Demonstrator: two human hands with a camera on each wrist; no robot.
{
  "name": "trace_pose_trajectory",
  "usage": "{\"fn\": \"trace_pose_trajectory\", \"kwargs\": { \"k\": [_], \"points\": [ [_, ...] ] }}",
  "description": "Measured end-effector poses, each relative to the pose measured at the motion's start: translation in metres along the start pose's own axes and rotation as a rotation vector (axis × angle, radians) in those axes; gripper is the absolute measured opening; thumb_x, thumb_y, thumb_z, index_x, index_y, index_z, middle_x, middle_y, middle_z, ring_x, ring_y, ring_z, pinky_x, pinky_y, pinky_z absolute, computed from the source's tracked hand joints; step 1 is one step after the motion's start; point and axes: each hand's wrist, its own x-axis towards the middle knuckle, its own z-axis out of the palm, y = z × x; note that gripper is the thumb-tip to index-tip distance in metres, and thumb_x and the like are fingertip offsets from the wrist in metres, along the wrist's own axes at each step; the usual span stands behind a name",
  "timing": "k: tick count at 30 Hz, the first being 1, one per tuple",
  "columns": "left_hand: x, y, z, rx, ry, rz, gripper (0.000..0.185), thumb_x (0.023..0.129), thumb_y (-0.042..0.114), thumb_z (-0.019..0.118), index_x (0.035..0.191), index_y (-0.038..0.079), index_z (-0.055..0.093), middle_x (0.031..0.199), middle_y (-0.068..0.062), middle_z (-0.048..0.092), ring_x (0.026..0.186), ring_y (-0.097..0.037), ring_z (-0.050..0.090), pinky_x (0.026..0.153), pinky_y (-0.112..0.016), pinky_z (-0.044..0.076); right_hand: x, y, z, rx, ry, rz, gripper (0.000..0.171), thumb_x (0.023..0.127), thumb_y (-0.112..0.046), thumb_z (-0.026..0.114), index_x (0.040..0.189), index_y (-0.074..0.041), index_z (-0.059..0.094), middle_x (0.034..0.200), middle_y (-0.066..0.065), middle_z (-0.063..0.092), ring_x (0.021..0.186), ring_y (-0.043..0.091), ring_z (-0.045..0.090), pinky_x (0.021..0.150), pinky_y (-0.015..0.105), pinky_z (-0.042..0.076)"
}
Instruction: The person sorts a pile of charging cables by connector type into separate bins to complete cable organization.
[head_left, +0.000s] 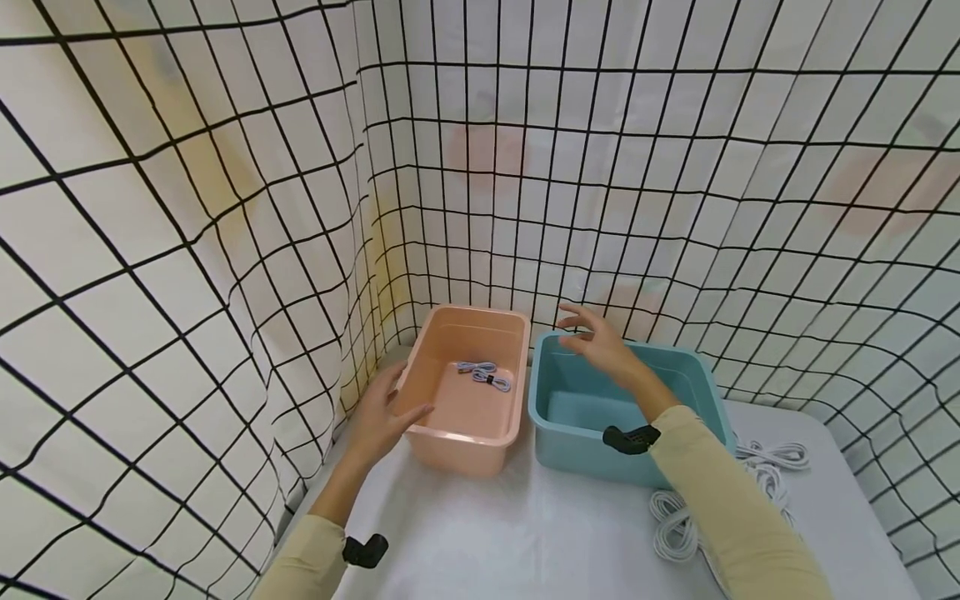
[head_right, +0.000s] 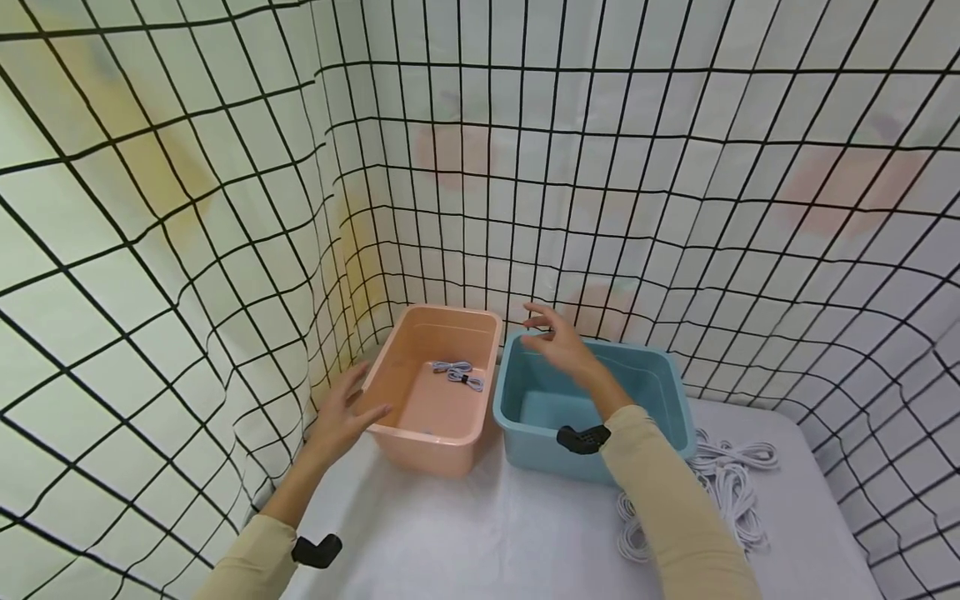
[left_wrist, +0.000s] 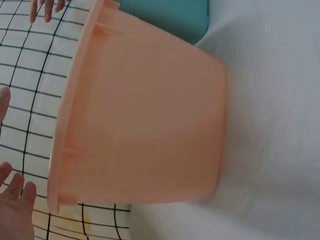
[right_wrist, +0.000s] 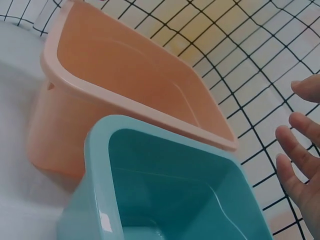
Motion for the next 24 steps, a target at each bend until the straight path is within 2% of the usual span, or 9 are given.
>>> {"fn": "trace_pose_trajectory", "kwargs": {
  "k": [5,12,15,20,24],
  "points": [
    [0.005,0.010,0.010,-0.017,-0.035,0.010,0.083,0.083,0.013,0.089,0.152,0.001,0.046,0.151,-0.019,0.049,0.139,-0.040,0.045,0.111,-0.052,0.042,-0.006,-0.002,-0.010,-0.028,0.004,-0.002,0.064,0.105,-0.014,0.064,0.162,-0.018,0.035,0.146,0.023,0.048,0.128,0.041,0.055,0.100,0.055,0.049],
    [0.013,0.022,0.025,-0.021,-0.085,0.005,0.083,0.084,0.017,0.089,0.153,0.003,0.046,0.154,-0.019,0.047,0.140,-0.037,0.044,0.112,-0.049,0.042,-0.015,-0.002,-0.021,-0.047,0.023,-0.012,0.063,0.104,-0.017,0.065,0.161,-0.019,0.037,0.143,0.017,0.053,0.122,0.039,0.058,0.100,0.058,0.047],
    [0.016,0.025,0.032,-0.039,-0.094,0.021,0.083,0.083,0.015,0.090,0.152,0.001,0.046,0.153,-0.020,0.047,0.139,-0.040,0.045,0.112,-0.052,0.042,-0.019,-0.001,-0.025,-0.051,0.022,-0.012,0.063,0.104,-0.020,0.066,0.161,-0.019,0.037,0.142,0.017,0.054,0.122,0.039,0.058,0.101,0.060,0.046],
    [0.018,0.029,0.047,-0.062,-0.117,0.044,0.082,0.083,0.016,0.089,0.151,0.000,0.046,0.152,-0.020,0.048,0.138,-0.043,0.046,0.110,-0.056,0.042,-0.026,0.000,-0.030,-0.034,0.012,0.001,0.063,0.105,-0.015,0.063,0.162,-0.019,0.036,0.141,0.020,0.052,0.128,0.041,0.054,0.106,0.061,0.043],
    [0.020,0.035,0.061,-0.088,-0.145,0.053,0.080,0.083,0.018,0.089,0.151,0.003,0.048,0.150,-0.017,0.050,0.137,-0.043,0.047,0.109,-0.062,0.040,-0.033,0.000,-0.035,-0.021,0.009,0.002,0.064,0.106,-0.014,0.062,0.162,-0.018,0.033,0.142,0.023,0.050,0.131,0.042,0.051,0.109,0.061,0.041]
  ]
}}
